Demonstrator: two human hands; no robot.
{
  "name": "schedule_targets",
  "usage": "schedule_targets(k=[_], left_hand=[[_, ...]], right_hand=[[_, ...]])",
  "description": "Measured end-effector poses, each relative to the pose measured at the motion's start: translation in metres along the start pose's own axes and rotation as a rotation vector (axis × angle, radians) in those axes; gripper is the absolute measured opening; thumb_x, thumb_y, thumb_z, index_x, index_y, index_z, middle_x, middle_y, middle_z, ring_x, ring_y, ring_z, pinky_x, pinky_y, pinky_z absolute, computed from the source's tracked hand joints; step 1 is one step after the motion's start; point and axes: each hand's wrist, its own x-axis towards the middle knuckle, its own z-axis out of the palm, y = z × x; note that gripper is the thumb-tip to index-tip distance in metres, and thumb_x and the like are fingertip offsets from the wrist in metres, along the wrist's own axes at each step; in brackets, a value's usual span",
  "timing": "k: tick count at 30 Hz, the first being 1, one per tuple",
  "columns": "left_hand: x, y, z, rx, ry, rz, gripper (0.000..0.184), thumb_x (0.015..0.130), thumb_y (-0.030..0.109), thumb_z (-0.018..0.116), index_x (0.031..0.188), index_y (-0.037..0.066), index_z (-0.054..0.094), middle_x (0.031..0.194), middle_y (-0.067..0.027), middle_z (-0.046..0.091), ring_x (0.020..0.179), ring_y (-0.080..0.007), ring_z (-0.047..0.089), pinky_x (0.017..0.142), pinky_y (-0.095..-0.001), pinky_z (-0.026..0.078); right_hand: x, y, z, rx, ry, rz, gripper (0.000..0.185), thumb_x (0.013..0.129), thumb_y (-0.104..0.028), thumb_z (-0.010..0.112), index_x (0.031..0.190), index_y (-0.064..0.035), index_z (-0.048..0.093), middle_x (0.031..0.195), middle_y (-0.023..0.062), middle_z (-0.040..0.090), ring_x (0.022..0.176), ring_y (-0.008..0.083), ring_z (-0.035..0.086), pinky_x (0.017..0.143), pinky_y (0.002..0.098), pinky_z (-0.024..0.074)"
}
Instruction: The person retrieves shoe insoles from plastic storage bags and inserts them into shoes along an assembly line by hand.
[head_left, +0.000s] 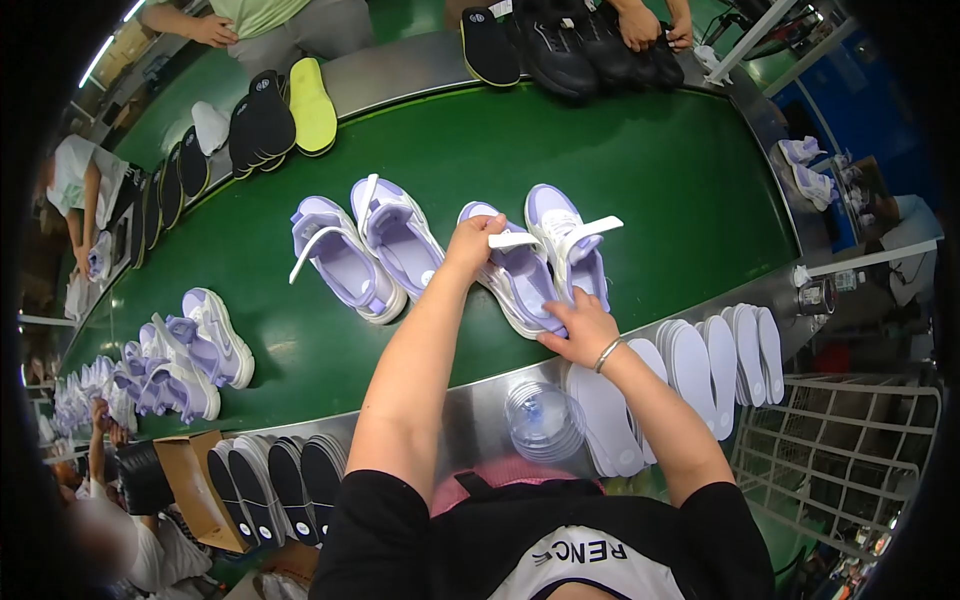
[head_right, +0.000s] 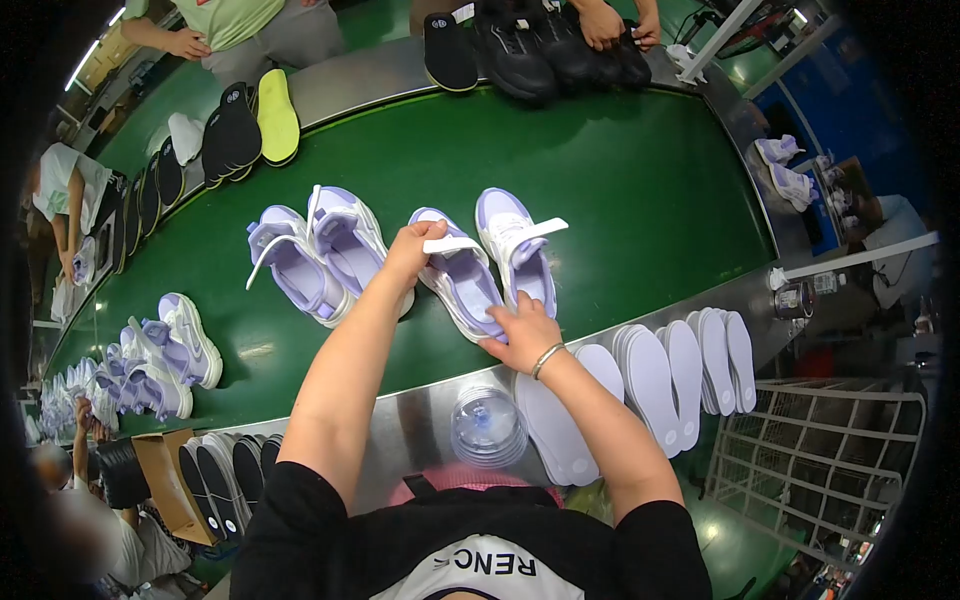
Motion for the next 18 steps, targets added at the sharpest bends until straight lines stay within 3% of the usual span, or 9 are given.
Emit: schedule_targets(k=[1, 3, 6, 7, 10, 11, 14, 18], left_hand=[[-0.001, -0.002, -0.001, -0.076, -0.004, 0.020, 0.025, 0.082, 0.025, 0.051, 0.086, 0.001, 0.058, 0.068, -0.0037, 0.057, 0.055, -0.0111, 0.052, 0.047, -0.0252, 0.041], [-0.003, -0.004, -0.004, -0.108, -0.015, 0.065, 0.024, 0.083, 0.023, 0.050, 0.092, 0.001, 0.056, 0.074, -0.0043, 0.058, 0.060, -0.0109, 0.052, 0.054, -0.0239, 0.042], [-0.012, -0.003, -0.005, -0.041, -0.044, 0.030, 0.027, 0.082, 0.027, 0.053, 0.094, 0.004, 0.056, 0.074, -0.0018, 0.058, 0.060, -0.0087, 0.051, 0.054, -0.0221, 0.041], [-0.016, 0.000, -0.005, -0.009, -0.058, 0.012, 0.028, 0.081, 0.030, 0.055, 0.094, 0.005, 0.057, 0.073, -0.0006, 0.057, 0.060, -0.0076, 0.050, 0.054, -0.0212, 0.041], [-0.026, 0.009, -0.005, -0.008, -0.024, -0.101, 0.029, 0.082, 0.026, 0.052, 0.099, 0.003, 0.053, 0.074, -0.0049, 0.058, 0.056, -0.0121, 0.052, 0.047, -0.0257, 0.042], [-0.027, 0.008, -0.003, -0.009, -0.021, -0.099, 0.029, 0.082, 0.026, 0.052, 0.099, 0.003, 0.053, 0.074, -0.0049, 0.058, 0.056, -0.0121, 0.052, 0.047, -0.0257, 0.042], [-0.028, 0.004, 0.004, -0.054, -0.051, -0.111, 0.031, 0.081, 0.027, 0.052, 0.100, 0.002, 0.053, 0.073, -0.0049, 0.057, 0.054, -0.0121, 0.052, 0.046, -0.0260, 0.042], [-0.023, -0.008, 0.004, 0.067, -0.047, -0.053, 0.034, 0.083, 0.026, 0.049, 0.104, 0.000, 0.050, 0.082, -0.0085, 0.057, 0.066, -0.0162, 0.055, 0.053, -0.0285, 0.045]], right_hand=[[-0.001, 0.004, 0.000, 0.001, -0.003, 0.005, 0.042, 0.069, -0.039, 0.059, 0.103, -0.0155, 0.053, 0.108, 0.0207, 0.044, 0.097, 0.0350, 0.045, 0.075, 0.0394, 0.0434], [0.002, 0.013, -0.001, 0.345, 0.035, -0.039, 0.051, 0.071, -0.040, 0.057, 0.110, -0.0082, 0.048, 0.110, 0.0197, 0.047, 0.100, 0.0324, 0.047, 0.079, 0.0370, 0.0420], [-0.001, 0.005, -0.020, 0.229, -0.089, 0.106, 0.054, 0.071, -0.040, 0.058, 0.108, -0.0018, 0.048, 0.107, 0.0167, 0.052, 0.097, 0.0300, 0.050, 0.079, 0.0366, 0.0418], [-0.004, 0.001, -0.022, 0.083, -0.020, 0.051, 0.050, 0.070, -0.036, 0.059, 0.106, -0.0031, 0.047, 0.094, 0.0152, 0.055, 0.088, 0.0295, 0.053, 0.073, 0.0368, 0.0445], [0.000, -0.013, -0.039, -0.152, 0.089, 0.078, 0.038, 0.071, -0.029, 0.059, 0.099, -0.0049, 0.051, 0.083, 0.0116, 0.055, 0.083, 0.0262, 0.054, 0.065, 0.0347, 0.0467], [0.006, -0.014, -0.040, -0.133, 0.319, -0.052, 0.024, 0.072, -0.025, 0.058, 0.087, -0.0066, 0.054, 0.074, 0.0075, 0.054, 0.078, 0.0237, 0.054, 0.058, 0.0335, 0.0473], [0.037, -0.030, -0.046, -0.029, 0.390, -0.129, 0.022, 0.072, -0.026, 0.056, 0.084, -0.0078, 0.057, 0.074, 0.0075, 0.056, 0.079, 0.0268, 0.055, 0.059, 0.0368, 0.0467], [0.096, -0.010, -0.023, -0.081, 0.153, 0.099, 0.025, 0.075, -0.026, 0.051, 0.086, -0.0044, 0.058, 0.073, 0.0125, 0.057, 0.072, 0.0295, 0.057, 0.062, 0.0389, 0.0463]])
